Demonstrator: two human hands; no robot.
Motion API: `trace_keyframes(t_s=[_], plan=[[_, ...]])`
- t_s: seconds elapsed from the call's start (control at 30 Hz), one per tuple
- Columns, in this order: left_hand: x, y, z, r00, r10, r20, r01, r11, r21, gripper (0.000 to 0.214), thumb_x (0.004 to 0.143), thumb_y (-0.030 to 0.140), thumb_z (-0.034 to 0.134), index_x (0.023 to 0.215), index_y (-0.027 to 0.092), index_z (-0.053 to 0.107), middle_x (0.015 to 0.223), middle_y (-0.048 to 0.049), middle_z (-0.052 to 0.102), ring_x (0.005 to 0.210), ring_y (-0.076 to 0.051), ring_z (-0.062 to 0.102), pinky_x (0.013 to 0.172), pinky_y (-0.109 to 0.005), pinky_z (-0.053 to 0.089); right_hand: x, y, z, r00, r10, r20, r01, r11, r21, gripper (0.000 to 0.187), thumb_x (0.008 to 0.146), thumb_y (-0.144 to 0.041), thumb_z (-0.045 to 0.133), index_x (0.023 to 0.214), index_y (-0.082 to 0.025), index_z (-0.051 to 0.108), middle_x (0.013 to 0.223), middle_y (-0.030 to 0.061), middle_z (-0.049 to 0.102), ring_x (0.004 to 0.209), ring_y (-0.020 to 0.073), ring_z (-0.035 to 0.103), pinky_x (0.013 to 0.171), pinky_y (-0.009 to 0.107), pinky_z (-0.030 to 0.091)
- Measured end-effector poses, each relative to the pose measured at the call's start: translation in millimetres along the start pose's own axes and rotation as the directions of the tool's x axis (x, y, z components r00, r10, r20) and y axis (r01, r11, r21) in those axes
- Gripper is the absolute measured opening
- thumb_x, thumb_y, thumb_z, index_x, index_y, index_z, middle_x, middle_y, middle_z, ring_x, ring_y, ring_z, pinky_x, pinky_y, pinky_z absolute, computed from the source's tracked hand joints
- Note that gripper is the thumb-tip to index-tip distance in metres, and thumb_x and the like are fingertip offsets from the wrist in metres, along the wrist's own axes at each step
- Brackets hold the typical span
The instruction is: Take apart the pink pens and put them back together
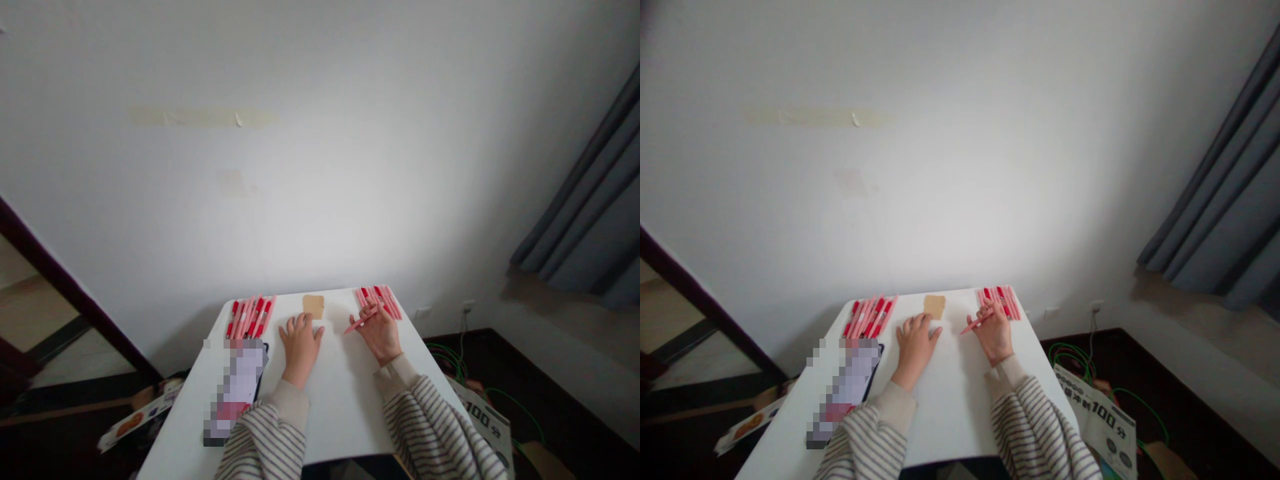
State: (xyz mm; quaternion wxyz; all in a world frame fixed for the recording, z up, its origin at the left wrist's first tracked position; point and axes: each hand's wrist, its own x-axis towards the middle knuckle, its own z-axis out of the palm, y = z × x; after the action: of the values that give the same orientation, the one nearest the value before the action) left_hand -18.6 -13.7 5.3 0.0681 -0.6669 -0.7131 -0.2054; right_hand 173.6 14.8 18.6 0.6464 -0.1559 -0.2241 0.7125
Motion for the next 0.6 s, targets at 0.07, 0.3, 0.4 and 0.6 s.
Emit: trace_keyframes(t_s=[0.07,0.3,0.4,0.6], plan=[[-1,-1,-2.4,1.000,0.003,0.001,-0.003,1.000,-0.002,0.041,0.087,0.042,0.048,0.124,0.025,0.055,0.128,-0.0092,0.056,0.118,-0.031,0.042,0.102,-0.060,0.030,1,2,-2,1.000,-0.008,-0.007,0.008,1.000,-0.017,0.019,0.074,-0.040,0.070,0.089,-0.028,0.065,0.071,-0.0061,0.055,0.066,0.0101,0.050,0.089,0.042,0.049],[-5,-1,-8.9,0.999,0.046,0.016,-0.044,0.996,-0.078,0.027,0.087,0.037,0.050,0.109,0.032,0.065,0.114,-0.0047,0.062,0.109,-0.027,0.045,0.100,-0.055,0.028,6,6,-7,0.993,-0.096,-0.073,0.088,0.990,-0.114,0.024,0.071,-0.045,0.074,0.084,-0.026,0.067,0.077,-0.0030,0.060,0.074,0.0138,0.053,0.089,0.048,0.051],[-5,2,-14.9,0.996,0.064,0.058,-0.057,0.992,-0.116,0.023,0.087,0.034,0.049,0.098,0.029,0.069,0.103,-0.0041,0.064,0.101,-0.023,0.048,0.098,-0.049,0.030,8,7,-9,0.984,-0.157,-0.082,0.137,0.969,-0.206,0.027,0.074,-0.050,0.070,0.088,-0.027,0.066,0.074,-0.0034,0.058,0.070,0.0129,0.051,0.086,0.045,0.052],[-5,5,-17.4,0.998,0.032,0.050,-0.024,0.987,-0.158,0.016,0.083,0.028,0.055,0.087,0.028,0.070,0.113,-0.0043,0.061,0.109,-0.024,0.046,0.100,-0.048,0.030,12,12,-12,0.952,-0.303,-0.042,0.240,0.825,-0.512,0.031,0.068,-0.049,0.075,0.074,-0.022,0.061,0.082,-0.0018,0.057,0.077,0.0127,0.053,0.079,0.032,0.051]])
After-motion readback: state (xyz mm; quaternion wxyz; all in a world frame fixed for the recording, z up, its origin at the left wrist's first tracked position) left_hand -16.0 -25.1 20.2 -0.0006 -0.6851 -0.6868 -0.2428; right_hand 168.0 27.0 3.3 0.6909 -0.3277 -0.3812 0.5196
